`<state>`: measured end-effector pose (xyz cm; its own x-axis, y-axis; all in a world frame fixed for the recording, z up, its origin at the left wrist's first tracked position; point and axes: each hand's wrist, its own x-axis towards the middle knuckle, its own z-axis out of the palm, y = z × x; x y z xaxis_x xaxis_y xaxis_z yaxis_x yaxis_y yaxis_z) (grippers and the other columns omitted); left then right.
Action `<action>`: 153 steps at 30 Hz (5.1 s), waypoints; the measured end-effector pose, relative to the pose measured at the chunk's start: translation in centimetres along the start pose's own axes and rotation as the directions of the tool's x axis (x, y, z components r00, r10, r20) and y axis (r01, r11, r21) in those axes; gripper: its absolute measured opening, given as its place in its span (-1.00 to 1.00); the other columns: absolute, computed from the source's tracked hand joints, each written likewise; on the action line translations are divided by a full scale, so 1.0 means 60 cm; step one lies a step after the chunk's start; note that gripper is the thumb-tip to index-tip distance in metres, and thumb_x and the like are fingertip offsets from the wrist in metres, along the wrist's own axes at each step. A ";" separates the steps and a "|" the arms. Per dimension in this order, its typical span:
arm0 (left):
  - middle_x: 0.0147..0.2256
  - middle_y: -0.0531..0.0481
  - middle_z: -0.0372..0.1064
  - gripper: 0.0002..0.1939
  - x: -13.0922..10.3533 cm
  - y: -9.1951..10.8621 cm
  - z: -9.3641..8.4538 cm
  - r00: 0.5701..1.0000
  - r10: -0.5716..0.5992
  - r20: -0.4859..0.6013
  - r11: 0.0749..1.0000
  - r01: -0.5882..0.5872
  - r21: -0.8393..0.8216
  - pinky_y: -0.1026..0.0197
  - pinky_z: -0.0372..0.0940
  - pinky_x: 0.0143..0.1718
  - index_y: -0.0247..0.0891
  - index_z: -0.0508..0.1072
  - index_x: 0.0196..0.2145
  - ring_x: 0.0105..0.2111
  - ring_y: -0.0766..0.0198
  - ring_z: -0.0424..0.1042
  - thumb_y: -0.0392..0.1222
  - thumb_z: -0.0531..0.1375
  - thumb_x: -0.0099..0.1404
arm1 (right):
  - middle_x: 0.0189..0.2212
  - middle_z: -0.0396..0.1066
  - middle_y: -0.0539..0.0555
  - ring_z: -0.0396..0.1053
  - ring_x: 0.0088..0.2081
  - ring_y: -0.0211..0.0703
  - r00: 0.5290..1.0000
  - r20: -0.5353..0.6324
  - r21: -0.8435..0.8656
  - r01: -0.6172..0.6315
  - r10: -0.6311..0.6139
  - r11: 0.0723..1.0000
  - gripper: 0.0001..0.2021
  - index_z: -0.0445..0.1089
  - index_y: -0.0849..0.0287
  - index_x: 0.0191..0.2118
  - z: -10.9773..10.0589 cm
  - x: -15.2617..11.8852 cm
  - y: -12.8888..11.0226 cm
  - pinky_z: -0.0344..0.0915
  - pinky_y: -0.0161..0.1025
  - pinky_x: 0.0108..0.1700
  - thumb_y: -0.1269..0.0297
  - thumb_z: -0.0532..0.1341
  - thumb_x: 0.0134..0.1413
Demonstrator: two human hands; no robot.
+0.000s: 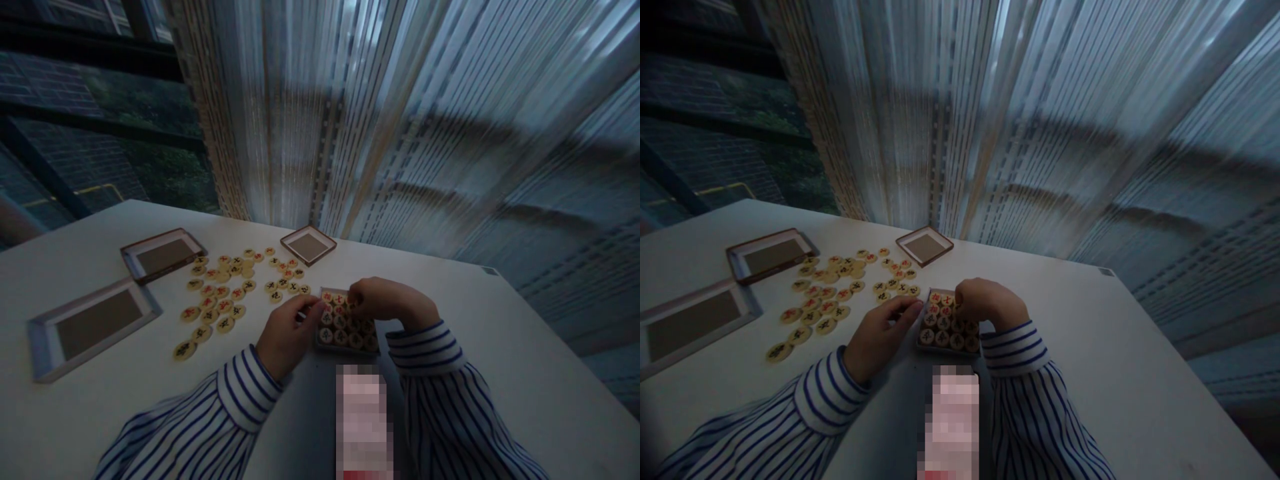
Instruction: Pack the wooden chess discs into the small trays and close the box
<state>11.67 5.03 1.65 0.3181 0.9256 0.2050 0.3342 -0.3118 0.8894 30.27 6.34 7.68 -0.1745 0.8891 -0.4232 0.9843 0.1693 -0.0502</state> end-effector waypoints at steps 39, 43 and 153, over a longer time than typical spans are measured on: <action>-0.37 -0.15 0.46 -0.72 0.083 0.043 0.010 0.877 0.216 0.429 0.779 -0.420 0.465 0.18 0.20 -0.30 -0.20 0.55 -0.29 -0.32 0.11 0.39 -0.24 0.05 0.16 | -0.25 0.38 0.12 0.30 -0.21 -0.17 0.847 -0.529 0.095 0.126 -0.057 0.988 -0.81 0.41 0.19 -0.25 0.052 -0.067 0.033 0.17 -0.27 -0.16 0.30 0.09 0.08; -0.40 -0.14 0.44 -0.71 0.099 0.040 0.020 0.862 0.216 0.458 0.731 -0.454 0.509 0.19 0.19 -0.36 -0.19 0.55 -0.30 -0.38 0.12 0.39 -0.24 0.05 0.15 | -0.28 0.39 0.12 0.31 -0.23 -0.16 0.893 -0.437 0.035 0.134 -0.105 0.990 -0.82 0.43 0.18 -0.26 0.049 -0.055 0.030 0.17 -0.27 -0.19 0.32 0.11 0.05; -0.38 -0.04 0.40 -0.83 0.104 0.076 -0.011 0.919 0.232 0.320 0.729 -0.382 0.568 0.25 0.19 -0.34 -0.28 0.44 -0.40 -0.34 0.23 0.35 -0.20 0.07 0.19 | -0.34 0.43 0.09 0.35 -0.28 -0.20 0.864 -0.501 -0.169 -0.042 -0.049 0.985 -0.74 0.40 0.19 -0.32 0.018 -0.092 0.033 0.10 -0.26 -0.24 0.35 -0.04 0.15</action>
<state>14.58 9.53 7.27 0.6536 0.7093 0.2640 0.6260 -0.7027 0.3380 33.18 1.32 8.91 -0.2122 0.9731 0.0899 0.9721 0.2008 0.1210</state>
